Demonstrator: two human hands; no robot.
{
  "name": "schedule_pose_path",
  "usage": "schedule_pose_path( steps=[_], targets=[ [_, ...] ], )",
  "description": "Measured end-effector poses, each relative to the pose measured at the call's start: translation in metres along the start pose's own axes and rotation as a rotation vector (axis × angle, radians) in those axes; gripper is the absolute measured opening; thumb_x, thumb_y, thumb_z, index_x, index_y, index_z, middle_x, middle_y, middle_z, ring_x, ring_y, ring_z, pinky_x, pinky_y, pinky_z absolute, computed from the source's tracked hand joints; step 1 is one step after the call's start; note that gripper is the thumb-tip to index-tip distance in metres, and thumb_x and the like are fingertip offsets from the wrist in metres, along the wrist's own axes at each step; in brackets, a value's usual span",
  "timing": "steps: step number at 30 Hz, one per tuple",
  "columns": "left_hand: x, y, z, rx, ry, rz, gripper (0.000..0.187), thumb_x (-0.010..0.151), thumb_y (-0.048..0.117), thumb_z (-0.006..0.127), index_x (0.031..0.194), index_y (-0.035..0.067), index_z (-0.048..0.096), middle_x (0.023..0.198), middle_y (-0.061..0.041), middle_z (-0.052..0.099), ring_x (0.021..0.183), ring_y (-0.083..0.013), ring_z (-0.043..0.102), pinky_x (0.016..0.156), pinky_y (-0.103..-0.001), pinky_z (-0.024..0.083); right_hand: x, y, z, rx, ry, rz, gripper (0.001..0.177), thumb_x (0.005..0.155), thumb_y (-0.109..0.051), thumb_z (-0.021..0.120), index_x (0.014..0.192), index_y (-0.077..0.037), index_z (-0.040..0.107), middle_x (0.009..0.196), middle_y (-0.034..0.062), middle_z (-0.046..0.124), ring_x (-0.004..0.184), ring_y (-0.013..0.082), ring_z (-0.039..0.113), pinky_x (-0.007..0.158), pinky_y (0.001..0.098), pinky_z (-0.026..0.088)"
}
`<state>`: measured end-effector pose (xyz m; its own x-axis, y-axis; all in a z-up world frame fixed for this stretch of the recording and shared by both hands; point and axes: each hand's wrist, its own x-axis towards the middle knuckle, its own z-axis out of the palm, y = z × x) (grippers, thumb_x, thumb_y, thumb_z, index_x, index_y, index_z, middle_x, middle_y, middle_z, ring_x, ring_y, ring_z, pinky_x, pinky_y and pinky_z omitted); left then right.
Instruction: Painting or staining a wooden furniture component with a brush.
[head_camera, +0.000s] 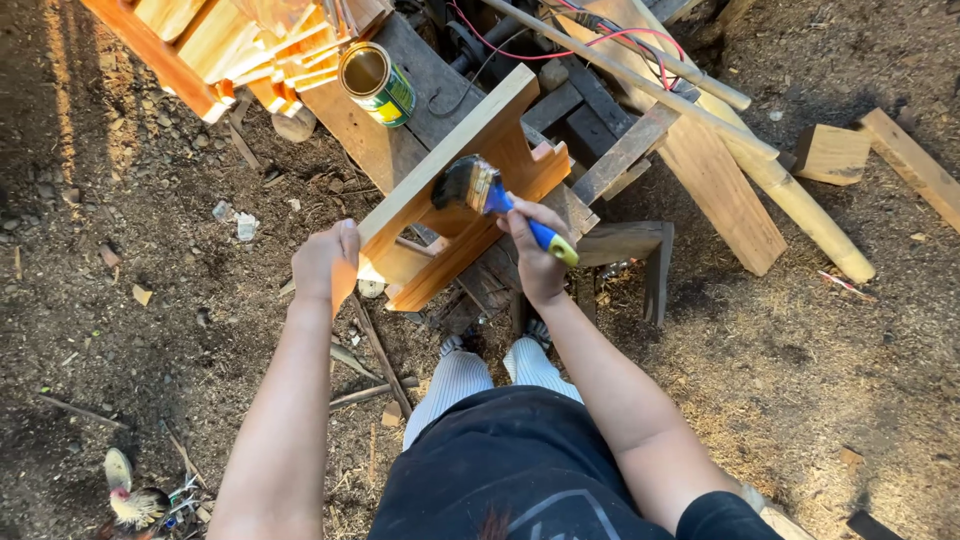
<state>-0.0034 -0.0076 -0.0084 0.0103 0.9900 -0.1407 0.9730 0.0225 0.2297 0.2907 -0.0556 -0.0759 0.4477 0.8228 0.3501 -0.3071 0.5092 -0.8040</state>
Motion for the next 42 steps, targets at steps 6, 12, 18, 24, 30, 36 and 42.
schedule_pose_path(
  steps=[6, 12, 18, 24, 30, 36, 42],
  targets=[
    [-0.005, 0.005, -0.005, -0.019, 0.017, -0.002, 0.051, 0.109, 0.042, 0.033, 0.092, 0.009, 0.068, 0.081, -0.021, 0.069, 0.080, -0.0440, 0.067, 0.079, -0.055, 0.052, 0.045, 0.017, -0.015, -0.035, 0.227, -0.001, 0.012, 0.101, -0.013, 0.071, 0.104, -0.001, 0.069, 0.109, 0.0197, 0.072, 0.090, 0.0246, 0.076, 0.075, 0.0319, 0.071],
    [-0.004, 0.006, -0.004, -0.028, 0.052, 0.001, 0.050, 0.109, 0.042, 0.033, 0.091, 0.009, 0.067, 0.081, -0.021, 0.069, 0.080, -0.0444, 0.067, 0.078, -0.055, 0.052, 0.079, -0.002, -0.024, 0.073, 0.456, 0.019, 0.019, 0.099, -0.015, 0.070, 0.108, 0.001, 0.066, 0.112, 0.0191, 0.070, 0.094, 0.0264, 0.077, 0.082, 0.0323, 0.070],
    [-0.005, 0.008, -0.006, -0.031, 0.040, -0.017, 0.050, 0.110, 0.041, 0.033, 0.090, 0.009, 0.067, 0.082, -0.021, 0.069, 0.080, -0.0439, 0.067, 0.080, -0.054, 0.052, 0.049, -0.010, 0.001, 0.040, 0.479, 0.092, 0.023, 0.100, -0.018, 0.070, 0.110, 0.001, 0.062, 0.111, 0.0188, 0.069, 0.093, 0.0260, 0.075, 0.083, 0.0325, 0.069],
    [-0.002, 0.010, -0.011, -0.023, 0.025, -0.042, 0.048, 0.108, 0.042, 0.034, 0.094, 0.010, 0.067, 0.083, -0.022, 0.069, 0.080, -0.0448, 0.066, 0.078, -0.055, 0.051, 0.037, -0.020, -0.016, 0.129, 0.267, 0.261, 0.024, 0.097, -0.018, 0.070, 0.107, 0.001, 0.059, 0.111, 0.0166, 0.068, 0.093, 0.0261, 0.074, 0.082, 0.0339, 0.069],
    [-0.006, 0.008, -0.008, -0.026, 0.002, -0.056, 0.051, 0.110, 0.041, 0.032, 0.091, 0.009, 0.067, 0.083, -0.022, 0.069, 0.082, -0.0438, 0.067, 0.081, -0.054, 0.051, 0.061, -0.033, 0.003, 0.155, 0.469, 0.242, 0.021, 0.099, -0.017, 0.066, 0.108, -0.001, 0.056, 0.107, 0.0196, 0.069, 0.092, 0.0257, 0.075, 0.083, 0.0310, 0.067],
    [-0.006, 0.006, -0.003, -0.027, 0.057, -0.022, 0.048, 0.108, 0.041, 0.035, 0.092, 0.010, 0.068, 0.086, -0.022, 0.070, 0.082, -0.0453, 0.066, 0.078, -0.056, 0.051, 0.039, -0.038, -0.016, 0.135, 0.213, 0.357, 0.017, 0.095, -0.011, 0.069, 0.099, 0.002, 0.059, 0.104, 0.0202, 0.070, 0.085, 0.0261, 0.075, 0.075, 0.0333, 0.068],
    [-0.009, 0.011, -0.003, -0.017, 0.018, -0.046, 0.051, 0.109, 0.040, 0.031, 0.092, 0.009, 0.067, 0.082, -0.021, 0.070, 0.078, -0.0436, 0.067, 0.079, -0.055, 0.053, 0.117, -0.015, -0.085, 0.476, 0.467, 0.377, 0.014, 0.097, -0.009, 0.068, 0.102, 0.003, 0.062, 0.092, 0.0192, 0.070, 0.076, 0.0248, 0.074, 0.071, 0.0319, 0.067]
  ],
)
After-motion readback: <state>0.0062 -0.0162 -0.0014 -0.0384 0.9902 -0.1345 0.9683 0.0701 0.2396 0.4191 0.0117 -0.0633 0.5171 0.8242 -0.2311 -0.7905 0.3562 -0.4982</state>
